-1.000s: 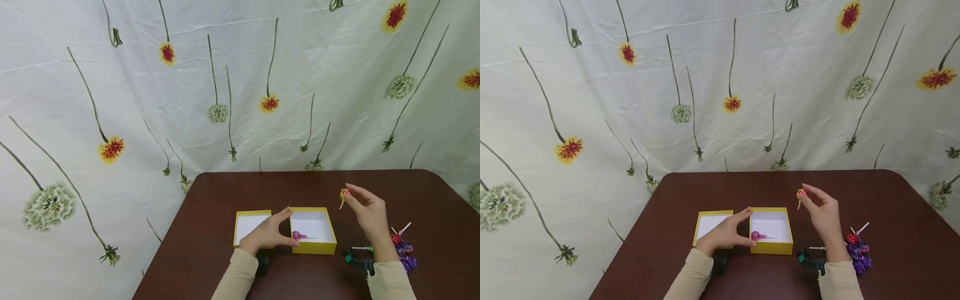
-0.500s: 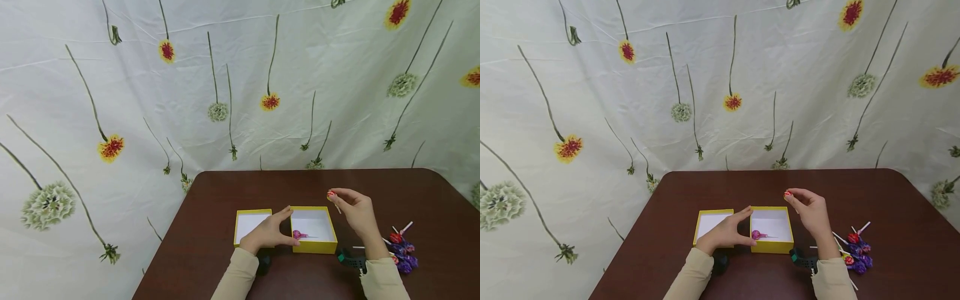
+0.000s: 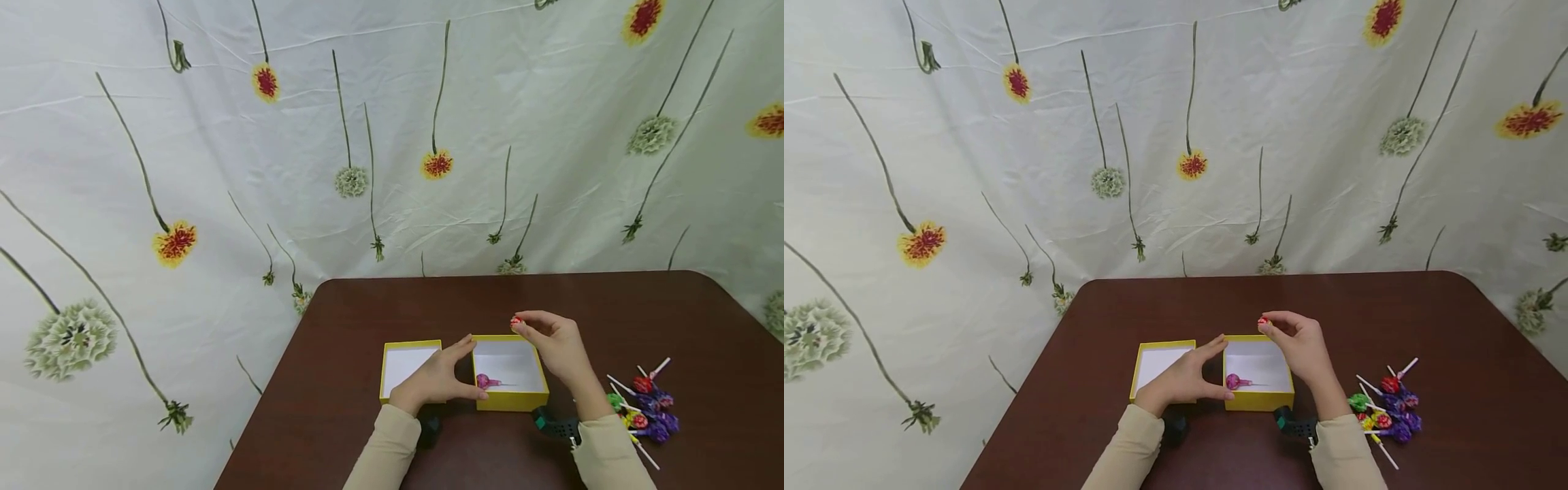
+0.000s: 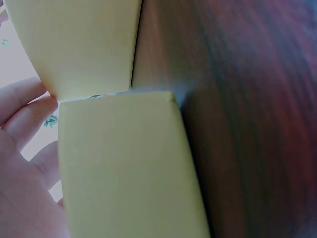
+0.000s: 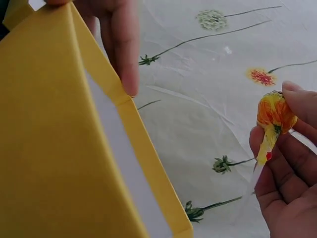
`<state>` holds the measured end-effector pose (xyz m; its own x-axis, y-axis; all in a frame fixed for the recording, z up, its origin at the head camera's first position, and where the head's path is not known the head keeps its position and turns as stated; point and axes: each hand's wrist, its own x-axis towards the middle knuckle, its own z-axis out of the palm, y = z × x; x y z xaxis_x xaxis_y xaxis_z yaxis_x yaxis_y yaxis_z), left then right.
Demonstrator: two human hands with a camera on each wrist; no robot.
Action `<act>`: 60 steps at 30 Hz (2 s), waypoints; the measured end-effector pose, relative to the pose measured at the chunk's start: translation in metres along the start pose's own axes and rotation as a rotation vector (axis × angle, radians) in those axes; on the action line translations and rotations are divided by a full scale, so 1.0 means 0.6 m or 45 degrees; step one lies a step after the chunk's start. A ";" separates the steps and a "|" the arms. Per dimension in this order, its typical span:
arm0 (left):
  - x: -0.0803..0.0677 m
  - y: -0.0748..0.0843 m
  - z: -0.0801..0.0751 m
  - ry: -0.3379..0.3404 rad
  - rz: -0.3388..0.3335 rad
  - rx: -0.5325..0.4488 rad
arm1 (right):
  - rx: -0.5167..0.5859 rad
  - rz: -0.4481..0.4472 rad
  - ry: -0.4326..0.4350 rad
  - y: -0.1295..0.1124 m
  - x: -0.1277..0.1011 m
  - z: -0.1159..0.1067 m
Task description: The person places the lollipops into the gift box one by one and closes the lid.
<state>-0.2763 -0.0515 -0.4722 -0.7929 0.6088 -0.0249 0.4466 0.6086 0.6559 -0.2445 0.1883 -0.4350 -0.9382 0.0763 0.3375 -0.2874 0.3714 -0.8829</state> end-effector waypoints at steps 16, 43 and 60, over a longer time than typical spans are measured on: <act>-0.001 0.003 0.001 -0.016 -0.016 -0.013 | -0.010 -0.054 -0.197 0.029 0.005 0.032; -0.001 0.004 -0.001 -0.014 -0.018 0.000 | -0.196 -0.017 -0.386 0.030 0.009 0.050; 0.001 0.002 -0.001 -0.008 0.015 0.003 | -0.225 -0.026 -0.506 0.045 0.011 0.067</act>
<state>-0.2763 -0.0509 -0.4711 -0.7851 0.6190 -0.0223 0.4568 0.6029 0.6541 -0.2664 0.1616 -0.4696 -0.9439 -0.2819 0.1721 -0.3018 0.5245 -0.7962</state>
